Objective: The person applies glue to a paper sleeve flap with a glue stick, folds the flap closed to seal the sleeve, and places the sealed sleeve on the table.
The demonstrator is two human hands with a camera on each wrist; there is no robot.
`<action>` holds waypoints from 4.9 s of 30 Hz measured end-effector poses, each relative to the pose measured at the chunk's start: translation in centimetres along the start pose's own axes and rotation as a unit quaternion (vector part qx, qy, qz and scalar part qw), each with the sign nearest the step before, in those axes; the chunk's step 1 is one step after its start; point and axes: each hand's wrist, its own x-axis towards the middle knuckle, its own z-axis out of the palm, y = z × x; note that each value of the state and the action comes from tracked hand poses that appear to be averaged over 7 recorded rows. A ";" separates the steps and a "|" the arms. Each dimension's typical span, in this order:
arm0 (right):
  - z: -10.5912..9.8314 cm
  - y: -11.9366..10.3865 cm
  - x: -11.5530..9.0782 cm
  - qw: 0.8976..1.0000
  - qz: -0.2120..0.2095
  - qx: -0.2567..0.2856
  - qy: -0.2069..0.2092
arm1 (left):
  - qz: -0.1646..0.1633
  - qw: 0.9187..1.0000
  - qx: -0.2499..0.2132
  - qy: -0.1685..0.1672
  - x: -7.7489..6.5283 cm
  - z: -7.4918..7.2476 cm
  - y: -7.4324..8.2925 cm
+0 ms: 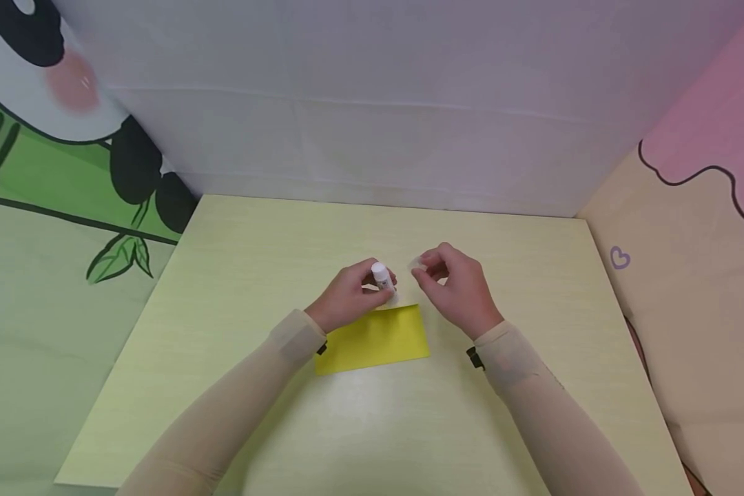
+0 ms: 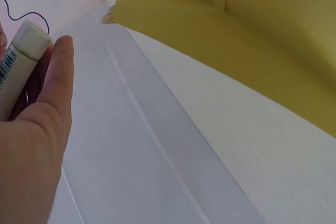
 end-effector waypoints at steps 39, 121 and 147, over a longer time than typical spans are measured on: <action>0.5 -0.4 -0.1 1.000 -0.018 0.019 -0.017 | -0.005 0.999 0.053 -0.004 0.0 0.0 0.1; 1.8 4.3 1.1 0.998 -0.024 -0.003 -0.050 | -0.007 0.992 0.122 0.024 2.6 1.0 -0.7; 1.3 5.2 0.9 0.995 -0.088 -0.017 -0.043 | -0.004 0.992 0.125 0.020 2.8 1.0 -0.3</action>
